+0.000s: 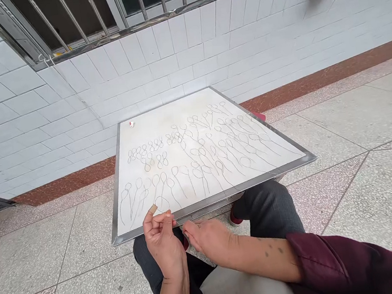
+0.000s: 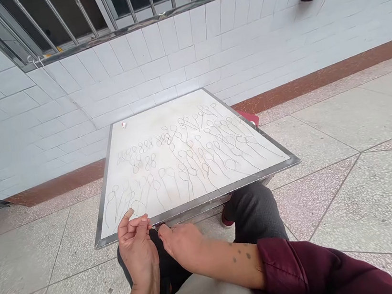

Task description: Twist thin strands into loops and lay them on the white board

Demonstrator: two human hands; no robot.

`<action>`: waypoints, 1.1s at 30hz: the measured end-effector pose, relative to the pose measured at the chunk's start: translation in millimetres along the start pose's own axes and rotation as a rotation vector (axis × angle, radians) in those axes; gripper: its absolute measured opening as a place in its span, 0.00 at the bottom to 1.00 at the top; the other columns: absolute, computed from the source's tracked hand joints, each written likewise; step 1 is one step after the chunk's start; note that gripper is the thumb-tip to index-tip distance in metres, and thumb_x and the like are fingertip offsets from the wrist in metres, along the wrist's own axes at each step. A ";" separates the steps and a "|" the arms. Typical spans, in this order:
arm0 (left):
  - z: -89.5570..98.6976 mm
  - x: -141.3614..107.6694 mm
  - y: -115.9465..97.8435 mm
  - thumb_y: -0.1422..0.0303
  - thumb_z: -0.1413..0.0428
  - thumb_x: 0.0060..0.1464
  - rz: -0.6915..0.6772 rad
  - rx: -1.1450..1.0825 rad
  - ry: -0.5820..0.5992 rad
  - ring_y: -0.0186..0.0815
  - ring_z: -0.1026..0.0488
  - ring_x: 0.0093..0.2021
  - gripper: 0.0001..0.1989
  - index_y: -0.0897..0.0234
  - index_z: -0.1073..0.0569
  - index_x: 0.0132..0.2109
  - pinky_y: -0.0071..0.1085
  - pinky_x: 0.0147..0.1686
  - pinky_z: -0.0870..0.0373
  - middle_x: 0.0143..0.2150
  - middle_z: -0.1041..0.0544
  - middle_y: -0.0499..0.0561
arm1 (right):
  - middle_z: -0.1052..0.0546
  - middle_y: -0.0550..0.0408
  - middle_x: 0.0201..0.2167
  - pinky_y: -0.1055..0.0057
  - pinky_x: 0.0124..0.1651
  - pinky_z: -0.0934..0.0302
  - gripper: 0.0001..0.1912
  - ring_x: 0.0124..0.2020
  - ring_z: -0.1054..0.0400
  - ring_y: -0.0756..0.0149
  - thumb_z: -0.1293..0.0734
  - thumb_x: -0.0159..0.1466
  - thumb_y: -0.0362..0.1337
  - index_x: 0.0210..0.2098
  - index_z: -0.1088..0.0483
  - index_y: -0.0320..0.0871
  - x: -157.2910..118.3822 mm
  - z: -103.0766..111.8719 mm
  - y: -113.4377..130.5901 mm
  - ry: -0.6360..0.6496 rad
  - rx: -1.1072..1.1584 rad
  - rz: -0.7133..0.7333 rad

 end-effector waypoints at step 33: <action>24.5 33.0 37.8 0.67 0.33 0.43 0.042 -0.001 -0.071 0.34 0.28 0.33 0.27 0.61 0.29 0.52 0.32 0.36 0.30 0.31 0.24 0.46 | 0.17 0.51 0.35 0.72 0.31 0.40 0.11 0.34 0.23 0.60 0.39 0.72 0.33 0.44 0.24 0.44 10.1 -18.1 -19.5 0.167 0.033 -0.068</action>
Point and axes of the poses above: each hand's wrist, its own x-axis towards the middle knuckle, its own z-axis out of the back of the hand, y = z × x, the point moved 9 cm from there along x, towards the middle knuckle
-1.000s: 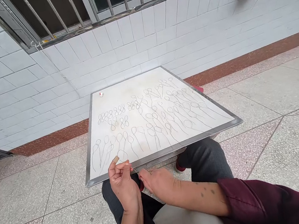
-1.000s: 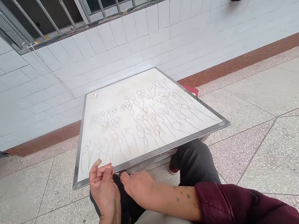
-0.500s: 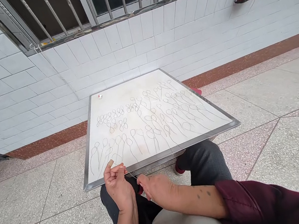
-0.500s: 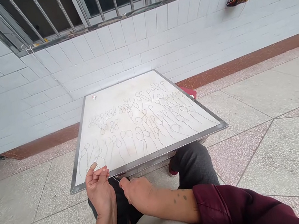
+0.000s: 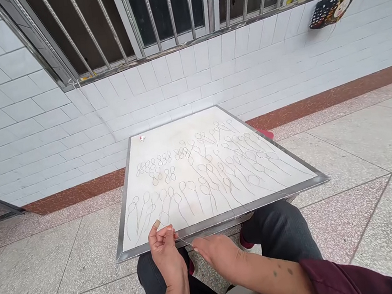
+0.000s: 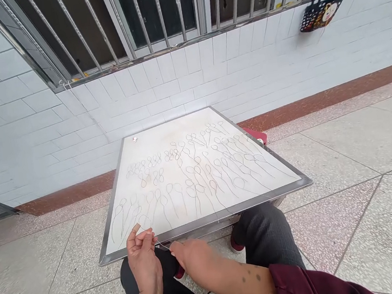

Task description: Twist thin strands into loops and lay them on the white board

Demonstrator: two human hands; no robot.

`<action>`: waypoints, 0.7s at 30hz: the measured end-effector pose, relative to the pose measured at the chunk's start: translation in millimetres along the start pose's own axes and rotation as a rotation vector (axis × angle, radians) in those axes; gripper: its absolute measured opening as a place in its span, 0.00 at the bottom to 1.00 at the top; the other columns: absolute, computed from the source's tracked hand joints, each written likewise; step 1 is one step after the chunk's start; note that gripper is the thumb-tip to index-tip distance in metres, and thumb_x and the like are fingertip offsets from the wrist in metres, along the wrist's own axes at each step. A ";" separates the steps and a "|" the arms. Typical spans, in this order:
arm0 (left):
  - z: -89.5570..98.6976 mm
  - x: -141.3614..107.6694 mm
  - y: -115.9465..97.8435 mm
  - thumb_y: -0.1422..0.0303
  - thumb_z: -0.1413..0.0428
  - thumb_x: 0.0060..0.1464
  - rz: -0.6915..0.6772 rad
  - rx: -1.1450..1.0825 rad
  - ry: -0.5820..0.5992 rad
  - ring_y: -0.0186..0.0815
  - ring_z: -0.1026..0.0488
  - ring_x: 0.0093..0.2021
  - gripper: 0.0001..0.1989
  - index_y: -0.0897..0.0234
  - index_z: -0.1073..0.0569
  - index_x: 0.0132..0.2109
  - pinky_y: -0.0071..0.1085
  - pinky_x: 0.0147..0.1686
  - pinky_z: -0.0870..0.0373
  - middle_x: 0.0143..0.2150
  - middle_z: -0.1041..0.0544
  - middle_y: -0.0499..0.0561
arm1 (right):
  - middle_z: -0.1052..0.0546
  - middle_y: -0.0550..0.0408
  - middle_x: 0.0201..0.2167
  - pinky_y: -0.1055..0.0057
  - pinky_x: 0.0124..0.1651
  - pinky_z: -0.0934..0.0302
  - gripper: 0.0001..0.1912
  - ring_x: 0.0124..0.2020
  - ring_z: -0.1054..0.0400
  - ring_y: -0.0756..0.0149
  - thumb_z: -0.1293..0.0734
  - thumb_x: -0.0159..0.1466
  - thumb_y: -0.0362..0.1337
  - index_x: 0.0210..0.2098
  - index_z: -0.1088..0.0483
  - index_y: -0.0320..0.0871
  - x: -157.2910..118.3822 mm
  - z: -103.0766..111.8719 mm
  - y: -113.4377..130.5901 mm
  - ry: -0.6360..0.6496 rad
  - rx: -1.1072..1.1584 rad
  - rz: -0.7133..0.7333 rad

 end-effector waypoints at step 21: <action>-92.4 22.3 19.3 0.55 0.36 0.52 0.024 0.201 0.374 0.38 0.24 0.38 0.30 0.65 0.29 0.58 0.34 0.35 0.27 0.36 0.23 0.52 | 0.17 0.49 0.35 0.74 0.35 0.36 0.12 0.37 0.22 0.62 0.40 0.72 0.32 0.47 0.25 0.42 29.8 32.9 -49.0 -0.011 -0.094 -0.127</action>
Point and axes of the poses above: each hand's wrist, its own x-axis towards the middle knuckle, its own z-axis out of the back of the hand, y = z × x, the point moved 9 cm from there along x, towards the middle knuckle
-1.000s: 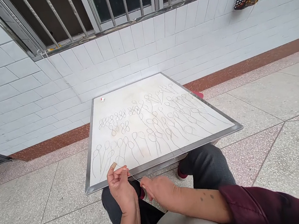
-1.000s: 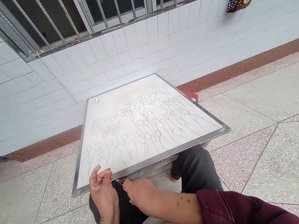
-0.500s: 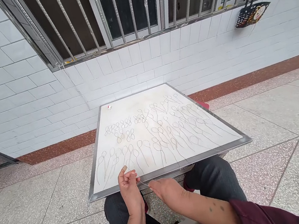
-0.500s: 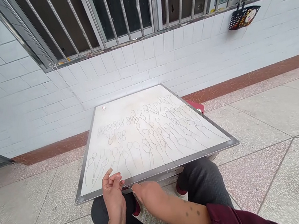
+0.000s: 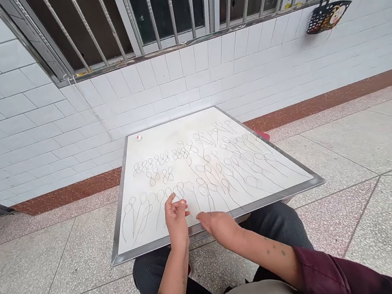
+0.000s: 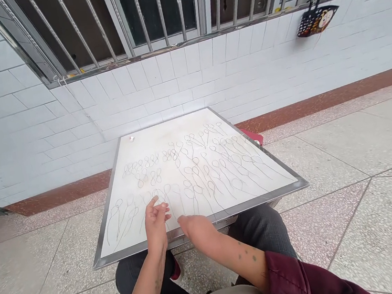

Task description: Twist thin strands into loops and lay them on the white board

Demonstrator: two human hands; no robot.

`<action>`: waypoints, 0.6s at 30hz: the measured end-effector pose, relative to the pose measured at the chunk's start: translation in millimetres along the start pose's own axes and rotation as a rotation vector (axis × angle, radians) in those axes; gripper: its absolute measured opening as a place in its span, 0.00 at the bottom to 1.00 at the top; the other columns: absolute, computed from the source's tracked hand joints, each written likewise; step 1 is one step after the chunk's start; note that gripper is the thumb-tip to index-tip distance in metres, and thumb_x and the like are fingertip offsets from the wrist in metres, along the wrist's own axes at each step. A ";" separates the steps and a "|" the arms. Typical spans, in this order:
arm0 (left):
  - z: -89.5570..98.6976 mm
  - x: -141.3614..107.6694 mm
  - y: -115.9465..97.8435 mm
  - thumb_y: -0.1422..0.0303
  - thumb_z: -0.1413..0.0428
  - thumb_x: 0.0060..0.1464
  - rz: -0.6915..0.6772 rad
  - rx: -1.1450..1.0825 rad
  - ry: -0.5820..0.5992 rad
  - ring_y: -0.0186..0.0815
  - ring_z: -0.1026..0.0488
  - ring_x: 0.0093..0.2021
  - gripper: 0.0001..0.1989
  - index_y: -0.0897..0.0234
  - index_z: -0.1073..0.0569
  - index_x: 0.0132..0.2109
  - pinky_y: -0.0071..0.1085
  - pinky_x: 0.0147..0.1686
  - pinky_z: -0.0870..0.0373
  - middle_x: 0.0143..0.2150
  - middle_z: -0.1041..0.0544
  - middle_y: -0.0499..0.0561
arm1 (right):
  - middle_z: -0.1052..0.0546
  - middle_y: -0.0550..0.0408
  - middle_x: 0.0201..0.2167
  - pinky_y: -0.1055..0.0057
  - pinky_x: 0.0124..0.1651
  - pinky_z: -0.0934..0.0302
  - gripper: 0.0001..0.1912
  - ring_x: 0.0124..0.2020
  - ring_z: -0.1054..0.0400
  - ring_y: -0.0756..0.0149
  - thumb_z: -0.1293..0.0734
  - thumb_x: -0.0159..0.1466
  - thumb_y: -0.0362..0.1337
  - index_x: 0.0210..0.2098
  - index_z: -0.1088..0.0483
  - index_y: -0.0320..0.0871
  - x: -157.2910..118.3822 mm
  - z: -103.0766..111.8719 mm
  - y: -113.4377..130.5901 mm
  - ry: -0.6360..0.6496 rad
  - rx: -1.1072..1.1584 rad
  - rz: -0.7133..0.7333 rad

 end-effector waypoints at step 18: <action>92.4 -51.7 25.4 0.50 0.34 0.46 -0.185 0.315 0.038 0.40 0.23 0.24 0.17 0.58 0.16 0.34 0.33 0.26 0.25 0.27 0.19 0.54 | 0.25 0.48 0.51 0.58 0.49 0.28 0.16 0.47 0.26 0.60 0.34 0.71 0.41 0.55 0.30 0.40 94.3 3.7 -62.2 0.146 -0.065 -0.158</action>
Point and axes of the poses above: each hand's wrist, its own x-axis towards the middle knuckle, its own z-axis out of the back of the hand, y = z × x, the point moved 9 cm from there along x, towards the middle knuckle
